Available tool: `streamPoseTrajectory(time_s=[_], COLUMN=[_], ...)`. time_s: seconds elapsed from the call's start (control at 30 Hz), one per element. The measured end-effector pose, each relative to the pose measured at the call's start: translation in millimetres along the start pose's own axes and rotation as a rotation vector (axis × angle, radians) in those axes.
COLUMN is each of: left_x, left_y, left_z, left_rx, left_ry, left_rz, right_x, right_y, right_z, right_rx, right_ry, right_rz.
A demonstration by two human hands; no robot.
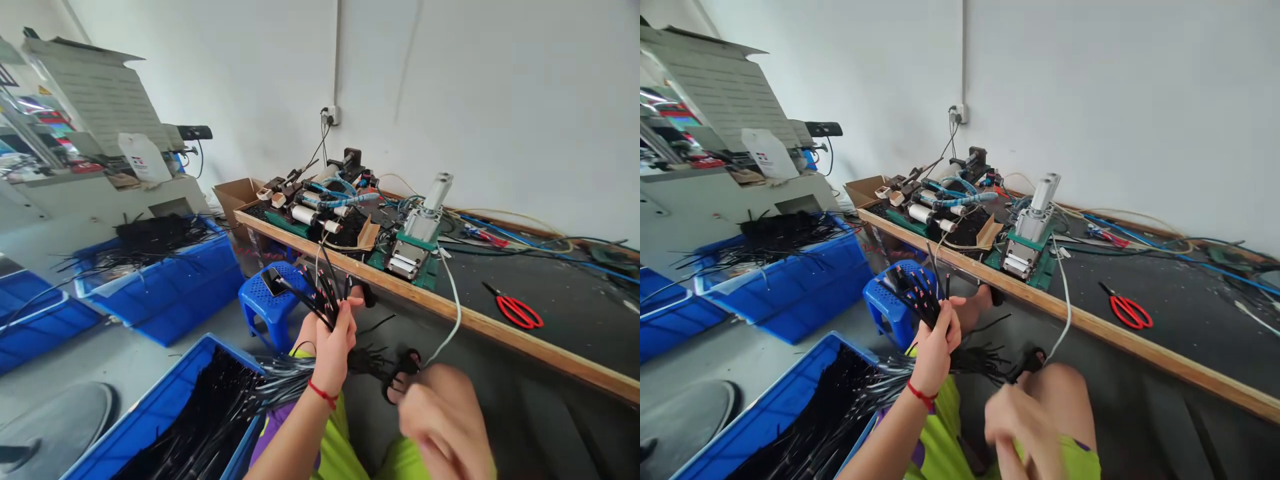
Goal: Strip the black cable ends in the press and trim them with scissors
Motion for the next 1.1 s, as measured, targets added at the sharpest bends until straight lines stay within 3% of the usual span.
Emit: streamPoseTrajectory(time_s=[0.1, 0.17, 0.23, 0.3, 0.4, 0.53, 0.63, 0.73, 0.87, 1.0, 1.1], left_x=[-0.3, -3.0, -6.4, -8.9, -9.5, -7.1, -3.2, -1.6, -2.3, -0.4, 4.7], left_y=[1, -1, -3, -7, -12, -18, -22, -26, -32, -40, -50], left_z=[-10, -13, -14, -13, -10, -12, -17, -23, -31, -31, -16], left_rx=[0.025, 0.043, 0.056, 0.061, 0.060, 0.081, 0.104, 0.113, 0.123, 0.159, 0.137], left_ry=[-0.004, -0.010, -0.014, -0.015, -0.013, -0.027, -0.043, -0.042, -0.060, -0.093, -0.136], left_rz=[-0.016, -0.037, -0.062, -0.077, -0.072, -0.077, -0.101, -0.137, -0.168, -0.187, -0.162], right_x=[7, 16, 9, -6, -25, -8, -9, -40, -104, -162, -179], right_y=[44, 79, 105, 109, 77, 3, -47, -61, -32, -3, 10], right_z=[-53, -97, -135, -152, -149, -155, -176, -202, -201, -185, -173], right_rx=[-0.082, -0.225, -0.293, -0.286, -0.156, 0.153, 0.351, 0.646, 0.968, 1.123, 1.091], right_ry=[0.479, 0.798, 0.992, 1.105, 1.143, 0.913, 0.930, 1.084, 1.200, 1.178, 1.161], right_rz=[0.024, 0.202, 0.285, 0.262, 0.200, 0.457, 0.439, 0.268, 0.133, 0.177, 0.196])
Point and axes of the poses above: each hand's wrist, its own y-axis away from the middle knuckle, its own x-axis out of the palm, z = x × y, the point moved 9 cm from there along -y, towards the middle knuckle, and after that the axes turned 10 degrees about -z, right-handed, at the moved point
